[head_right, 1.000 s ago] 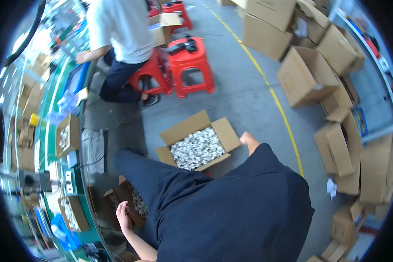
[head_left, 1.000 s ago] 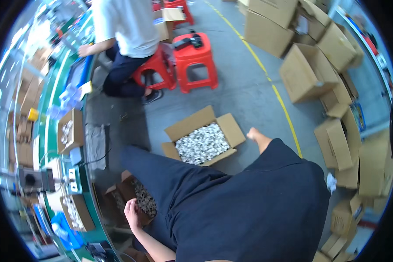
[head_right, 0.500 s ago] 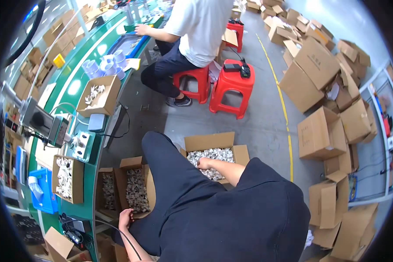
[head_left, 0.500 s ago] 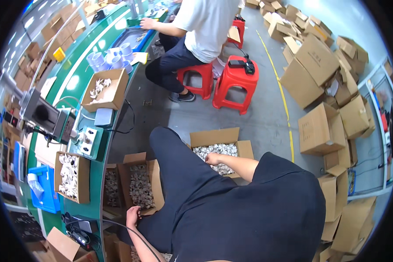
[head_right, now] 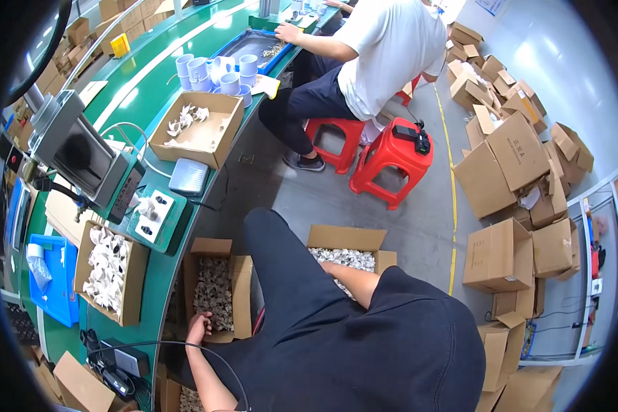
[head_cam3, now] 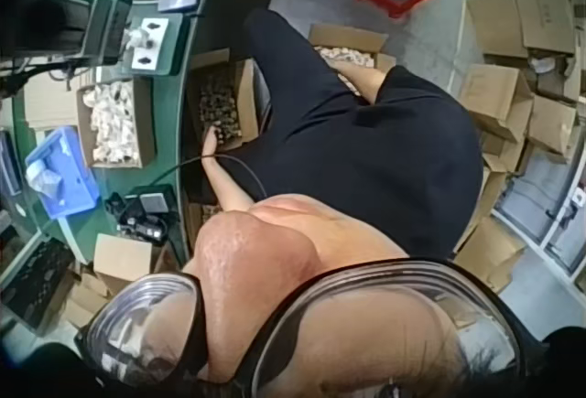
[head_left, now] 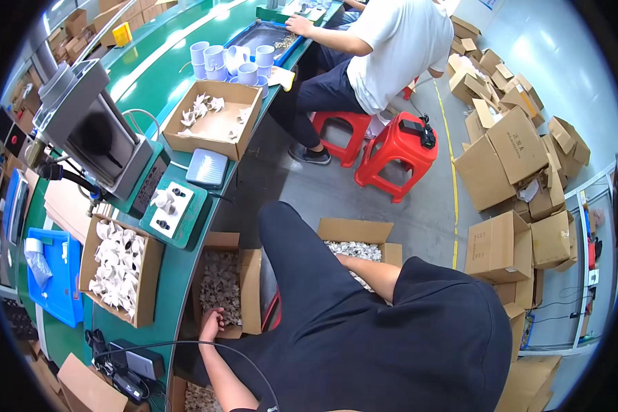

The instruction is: Manually assembling small electronic components using a press jig at a workbench.

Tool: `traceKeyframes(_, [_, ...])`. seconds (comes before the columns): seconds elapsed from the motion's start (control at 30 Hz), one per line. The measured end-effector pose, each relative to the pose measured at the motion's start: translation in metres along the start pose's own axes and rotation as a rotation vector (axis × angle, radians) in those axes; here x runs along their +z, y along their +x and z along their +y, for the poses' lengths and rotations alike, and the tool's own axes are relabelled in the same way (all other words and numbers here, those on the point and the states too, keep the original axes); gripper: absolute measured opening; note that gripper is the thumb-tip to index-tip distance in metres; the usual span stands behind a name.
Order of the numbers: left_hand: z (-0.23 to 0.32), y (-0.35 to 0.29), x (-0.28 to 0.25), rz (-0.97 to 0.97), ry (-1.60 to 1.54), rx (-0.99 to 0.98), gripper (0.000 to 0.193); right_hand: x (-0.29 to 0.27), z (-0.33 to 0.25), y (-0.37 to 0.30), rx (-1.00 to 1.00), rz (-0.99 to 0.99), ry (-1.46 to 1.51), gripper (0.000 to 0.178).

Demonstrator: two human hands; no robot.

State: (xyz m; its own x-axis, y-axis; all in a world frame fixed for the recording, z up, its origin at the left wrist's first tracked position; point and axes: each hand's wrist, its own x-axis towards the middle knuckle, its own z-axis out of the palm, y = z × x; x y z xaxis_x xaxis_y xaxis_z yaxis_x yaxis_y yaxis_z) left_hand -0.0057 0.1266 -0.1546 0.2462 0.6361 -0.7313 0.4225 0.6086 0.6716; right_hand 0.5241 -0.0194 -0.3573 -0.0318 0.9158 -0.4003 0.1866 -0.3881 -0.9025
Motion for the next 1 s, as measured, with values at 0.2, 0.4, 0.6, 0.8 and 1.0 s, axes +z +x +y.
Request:
traceKeyframes(0.2, [0.016, 0.014, 0.016, -0.139, 0.104, -0.013, 0.030, -0.031, -0.167, -0.021, 0.197, 0.417, -0.282, 0.036])
traceKeyframes(0.4, [0.000, 0.009, 0.008, -0.135, 0.077, -0.062, 0.033, -0.010, -0.330, 0.029, -0.254, 0.631, -0.150, 0.021])
traceKeyframes(0.6, [-0.012, 0.006, 0.012, -0.029, 0.039, -0.040, 0.032, 0.011, -0.473, 0.018, -0.865, 0.594, -0.117, 0.010])
traceKeyframes(0.8, [-0.011, -0.012, 0.008, -0.040, 0.077, 0.068, 0.026, 0.031, -0.533, 0.018, -1.080, 0.529, -0.208, 0.012])
traceKeyframes(1.0, [0.009, -0.027, 0.026, 0.075, -0.037, 0.045, 0.027, 0.017, -0.498, 0.034, -0.767, 0.214, -0.246, 0.016])
